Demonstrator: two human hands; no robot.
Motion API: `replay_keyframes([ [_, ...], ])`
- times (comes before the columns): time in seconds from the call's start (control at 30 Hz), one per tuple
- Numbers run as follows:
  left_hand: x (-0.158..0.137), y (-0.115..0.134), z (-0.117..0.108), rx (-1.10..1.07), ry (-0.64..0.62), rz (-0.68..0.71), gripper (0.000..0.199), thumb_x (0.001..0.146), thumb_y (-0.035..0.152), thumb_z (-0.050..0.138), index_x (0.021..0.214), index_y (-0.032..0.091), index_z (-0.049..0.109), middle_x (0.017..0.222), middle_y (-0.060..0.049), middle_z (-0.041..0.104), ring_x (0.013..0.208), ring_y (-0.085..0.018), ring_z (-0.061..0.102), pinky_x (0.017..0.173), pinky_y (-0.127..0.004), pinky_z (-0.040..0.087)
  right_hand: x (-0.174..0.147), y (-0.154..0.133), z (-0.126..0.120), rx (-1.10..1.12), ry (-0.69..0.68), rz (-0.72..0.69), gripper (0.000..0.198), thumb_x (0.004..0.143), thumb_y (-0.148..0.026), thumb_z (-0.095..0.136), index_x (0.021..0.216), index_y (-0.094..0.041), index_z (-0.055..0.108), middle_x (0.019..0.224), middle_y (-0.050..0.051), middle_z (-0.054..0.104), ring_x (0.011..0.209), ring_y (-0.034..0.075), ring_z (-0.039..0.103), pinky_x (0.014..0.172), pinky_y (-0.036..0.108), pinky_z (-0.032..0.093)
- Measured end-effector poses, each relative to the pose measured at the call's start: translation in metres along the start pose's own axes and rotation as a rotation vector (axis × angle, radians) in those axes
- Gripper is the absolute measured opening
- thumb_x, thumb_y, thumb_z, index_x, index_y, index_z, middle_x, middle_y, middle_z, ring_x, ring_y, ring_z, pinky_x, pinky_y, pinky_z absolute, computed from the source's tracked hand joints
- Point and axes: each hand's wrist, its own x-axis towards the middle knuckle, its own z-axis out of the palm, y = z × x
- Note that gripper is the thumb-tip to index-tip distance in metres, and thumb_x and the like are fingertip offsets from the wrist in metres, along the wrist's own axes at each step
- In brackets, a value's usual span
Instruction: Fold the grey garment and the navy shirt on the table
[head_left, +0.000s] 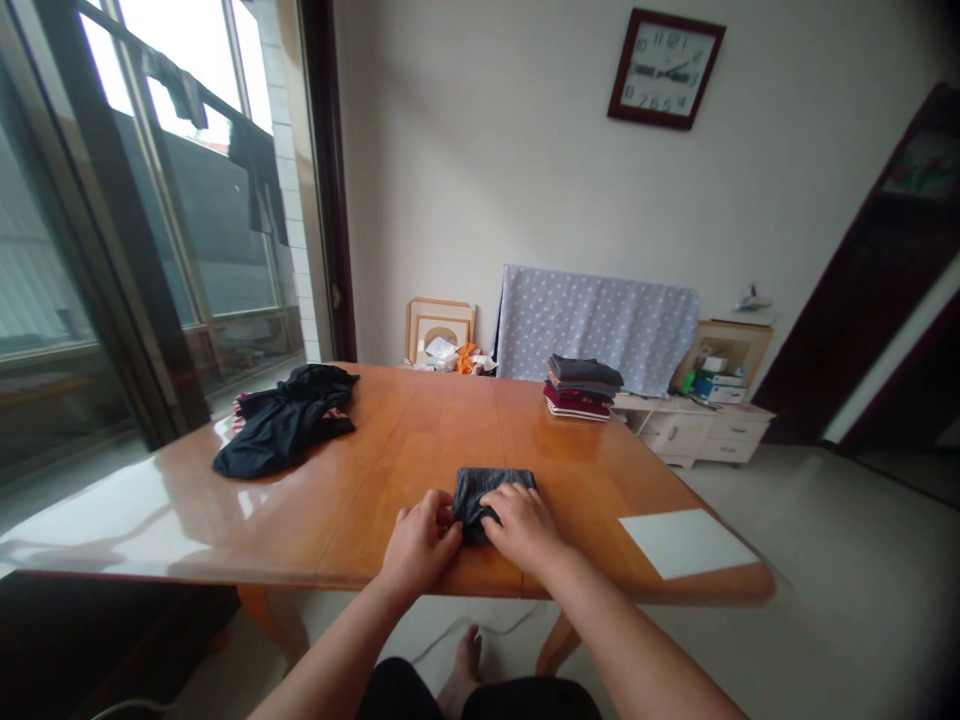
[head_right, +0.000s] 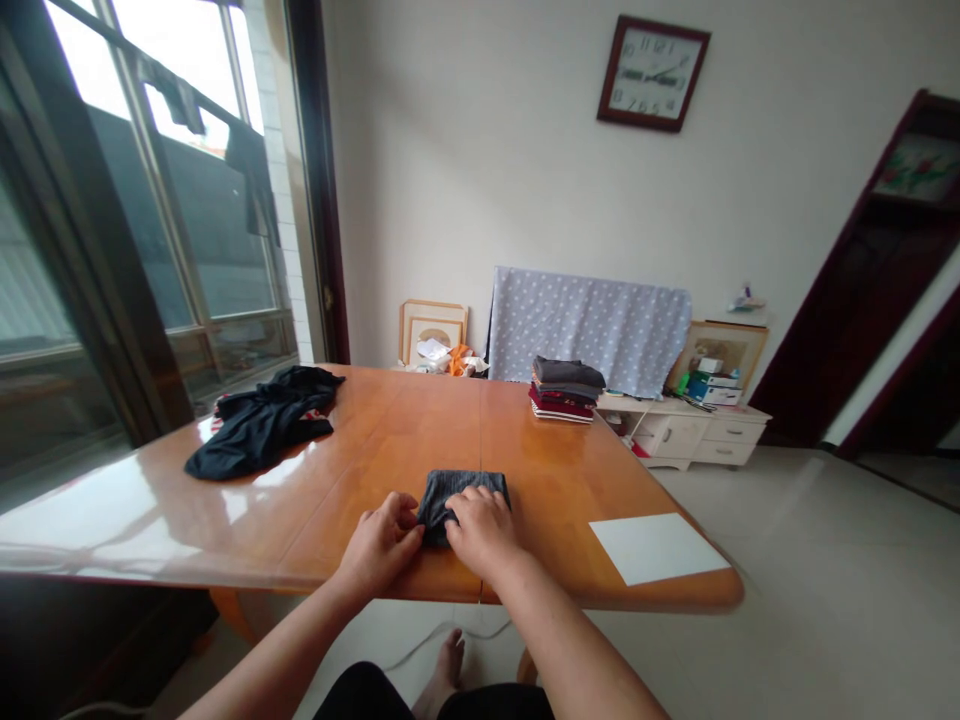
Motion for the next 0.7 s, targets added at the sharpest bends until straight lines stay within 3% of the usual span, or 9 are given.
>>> replay_keyframes([
  [0.13,-0.001,-0.001,-0.001,-0.039,-0.03,0.008,0.019,0.081,0.019,0.056,0.1,0.024,0.056,0.082,0.003,0.068,0.08,-0.016,0.065,0.079,-0.028,0.042,0.013,0.016,0.009,0.287,0.049,0.122,0.019,0.09,-0.028,0.051,0.091,-0.023,0.069,0.094,0.005,0.072,0.091,0.02,0.063,0.083,0.03,0.044],
  [0.27,0.004,-0.01,0.003,-0.145,-0.022,-0.087,0.02,0.083,0.019,0.053,0.102,0.025,0.058,0.082,0.003,0.069,0.078,-0.015,0.065,0.073,-0.026,0.043,0.016,0.027,0.014,0.597,0.095,0.24,0.023,0.09,-0.037,0.049,0.088,-0.021,0.065,0.087,0.003,0.071,0.082,0.02,0.063,0.074,0.029,0.046],
  [0.4,0.017,-0.014,0.004,-0.16,-0.036,-0.133,0.025,0.085,0.021,0.053,0.109,0.025,0.059,0.086,0.001,0.07,0.079,-0.015,0.065,0.071,-0.025,0.046,0.015,0.029,0.015,0.73,0.088,0.266,0.026,0.089,-0.041,0.05,0.089,-0.019,0.065,0.086,0.003,0.07,0.08,0.019,0.061,0.073,0.029,0.046],
  [0.57,0.041,-0.006,0.004,0.034,0.001,0.094,0.055,0.08,0.012,0.057,0.132,0.029,0.056,0.127,-0.005,0.062,0.112,-0.021,0.059,0.097,-0.033,0.045,0.015,0.026,0.013,0.631,0.071,0.231,0.027,0.09,-0.041,0.05,0.087,-0.019,0.066,0.084,0.003,0.07,0.081,0.02,0.062,0.075,0.03,0.047],
  [0.7,0.055,-0.003,0.007,0.118,-0.065,0.188,0.046,0.082,0.013,0.056,0.122,0.033,0.068,0.133,-0.005,0.059,0.118,-0.025,0.054,0.105,-0.038,0.04,0.008,0.012,0.006,0.313,0.087,0.09,0.028,0.089,-0.041,0.054,0.104,-0.022,0.068,0.104,0.007,0.071,0.1,0.025,0.062,0.09,0.038,0.045],
])
